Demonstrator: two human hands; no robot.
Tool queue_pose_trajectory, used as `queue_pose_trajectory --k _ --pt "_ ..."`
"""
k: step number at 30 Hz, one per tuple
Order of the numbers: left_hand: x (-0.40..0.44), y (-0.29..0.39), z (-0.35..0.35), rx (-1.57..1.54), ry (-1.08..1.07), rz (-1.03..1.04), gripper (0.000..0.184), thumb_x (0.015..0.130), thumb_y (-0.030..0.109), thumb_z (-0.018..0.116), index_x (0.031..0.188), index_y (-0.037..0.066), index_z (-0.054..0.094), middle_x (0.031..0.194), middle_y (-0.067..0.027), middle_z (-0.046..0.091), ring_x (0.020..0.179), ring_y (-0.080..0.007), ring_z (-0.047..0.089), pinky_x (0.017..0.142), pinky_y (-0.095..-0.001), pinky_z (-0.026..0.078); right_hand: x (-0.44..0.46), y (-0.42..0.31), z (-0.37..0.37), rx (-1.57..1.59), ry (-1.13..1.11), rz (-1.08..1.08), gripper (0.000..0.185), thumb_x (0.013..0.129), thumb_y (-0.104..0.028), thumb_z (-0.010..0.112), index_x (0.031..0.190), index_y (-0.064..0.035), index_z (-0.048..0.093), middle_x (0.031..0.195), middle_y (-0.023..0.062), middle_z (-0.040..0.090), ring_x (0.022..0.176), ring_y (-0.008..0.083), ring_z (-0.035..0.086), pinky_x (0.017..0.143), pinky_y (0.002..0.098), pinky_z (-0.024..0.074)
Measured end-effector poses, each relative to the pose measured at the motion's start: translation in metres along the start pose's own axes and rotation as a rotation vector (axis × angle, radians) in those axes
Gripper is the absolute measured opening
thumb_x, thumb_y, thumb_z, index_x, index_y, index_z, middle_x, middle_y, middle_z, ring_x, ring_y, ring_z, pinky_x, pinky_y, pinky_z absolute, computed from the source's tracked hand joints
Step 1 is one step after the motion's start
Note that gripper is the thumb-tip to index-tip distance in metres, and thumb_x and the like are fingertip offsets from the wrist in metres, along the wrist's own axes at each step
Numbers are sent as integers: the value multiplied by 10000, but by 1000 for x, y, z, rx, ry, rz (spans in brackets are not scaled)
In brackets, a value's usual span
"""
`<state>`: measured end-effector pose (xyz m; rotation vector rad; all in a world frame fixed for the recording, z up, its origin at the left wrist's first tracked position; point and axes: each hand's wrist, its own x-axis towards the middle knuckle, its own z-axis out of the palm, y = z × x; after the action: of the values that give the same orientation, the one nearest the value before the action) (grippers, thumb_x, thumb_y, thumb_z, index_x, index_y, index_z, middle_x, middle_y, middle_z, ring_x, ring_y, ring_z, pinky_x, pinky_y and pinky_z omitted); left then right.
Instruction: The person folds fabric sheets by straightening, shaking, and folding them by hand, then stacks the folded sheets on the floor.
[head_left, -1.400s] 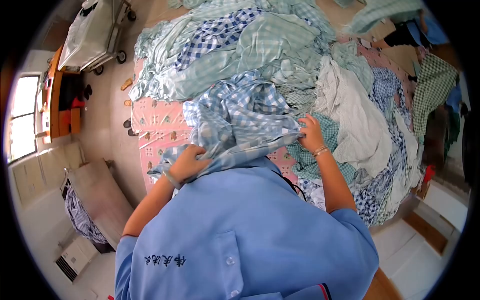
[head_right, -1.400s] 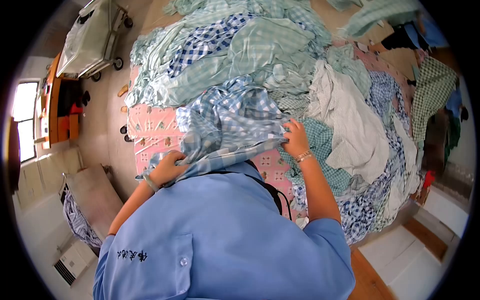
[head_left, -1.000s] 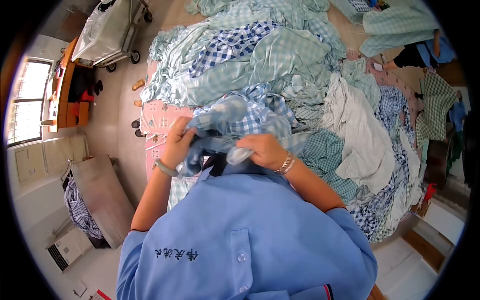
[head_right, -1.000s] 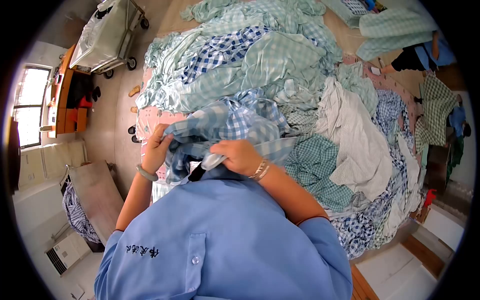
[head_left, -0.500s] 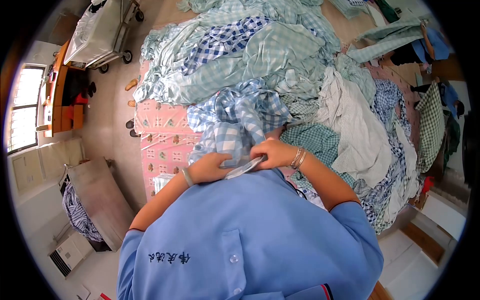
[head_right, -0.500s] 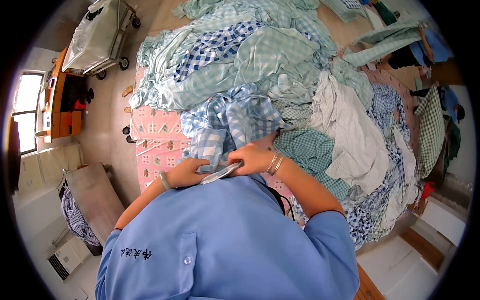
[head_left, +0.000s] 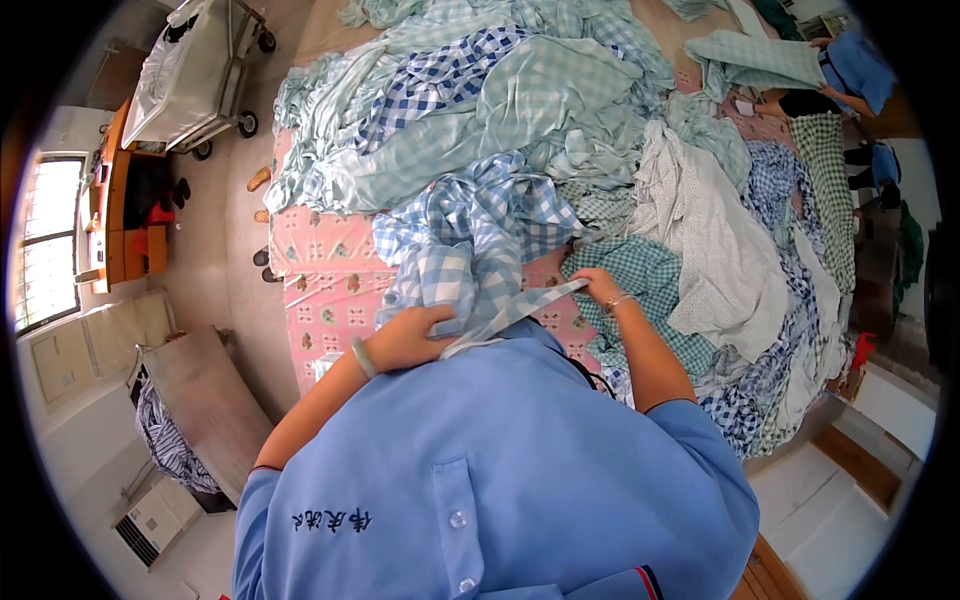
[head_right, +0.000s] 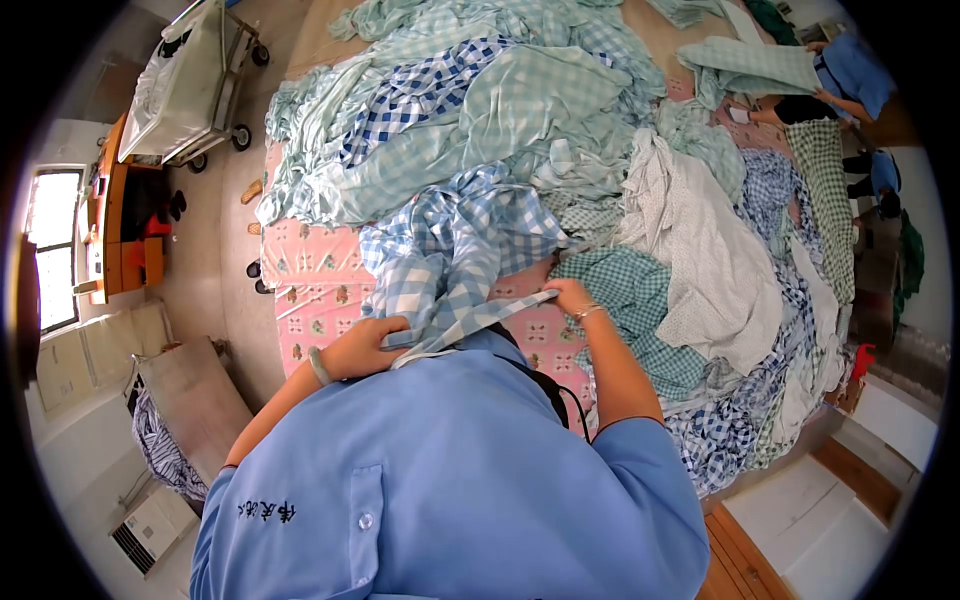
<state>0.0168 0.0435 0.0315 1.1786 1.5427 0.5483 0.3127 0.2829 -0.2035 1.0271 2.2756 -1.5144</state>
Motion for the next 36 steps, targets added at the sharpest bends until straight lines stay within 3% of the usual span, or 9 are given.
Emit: queue_pose_trajectory --k 5,11,19,25,27,30,31,33,36 --pt "1 -4 -2 -29 -2 -29 332 741 265 590 966 34 511 791 -179 572 737 -305 565 642 -345 428 -28 -15 -49 379 177 277 202 726 -2 506 883 -38 628 842 62 623 786 169 576 666 294 456" --pt "-1 -7 -6 -161 302 62 235 738 120 565 950 49 494 849 -111 554 770 -218 544 685 -298 420 -27 -82 -69 1429 483 -166 129 827 -43 460 906 -23 560 939 57 573 868 162 534 785 291 412" --pt "20 12 -48 -299 808 150 98 782 85 550 759 -7 527 624 9 512 604 -30 437 525 -193 368 -28 -316 -29 231 32 -725 118 794 -78 519 898 -21 523 747 63 556 666 161 540 604 254 424" --pt "10 18 -68 -139 1013 211 248 830 162 518 637 7 498 478 4 385 475 -42 343 417 -231 280 -25 -334 4 210 -143 -707 115 791 -86 505 895 -36 513 751 118 544 634 261 539 570 294 420" --pt "2 26 -75 -390 836 -16 286 845 194 498 632 3 491 484 -7 386 469 -51 340 424 -226 280 -13 -321 24 191 -151 -699 124 790 -99 519 894 -32 516 736 98 552 656 202 549 606 280 421" --pt "26 -113 -32 159 572 -138 312 821 295 530 911 -4 529 810 -83 576 756 -132 514 673 -307 426 -20 -310 51 364 -705 -688 121 803 -105 527 886 -20 545 769 31 560 760 92 507 719 252 403" --pt "16 -102 -24 -112 103 -256 498 793 363 553 1141 23 447 1108 -144 507 1031 -181 461 875 -334 360 -29 -318 46 381 -754 -571 113 805 -98 530 883 -20 552 792 28 564 752 98 508 716 248 403" --pt "10 -156 44 -104 19 -442 601 817 409 491 1278 64 317 1261 -140 390 1165 -215 370 971 -308 267 -33 -319 32 385 -658 -571 115 799 -95 541 884 -18 551 789 25 572 743 84 506 707 228 398" --pt "5 -177 48 -243 28 -298 456 820 380 499 1124 41 491 1099 -111 529 1006 -202 505 867 -295 382 -42 -323 15 484 -678 -430 122 800 -95 541 896 -21 559 783 26 576 742 74 507 700 215 399"
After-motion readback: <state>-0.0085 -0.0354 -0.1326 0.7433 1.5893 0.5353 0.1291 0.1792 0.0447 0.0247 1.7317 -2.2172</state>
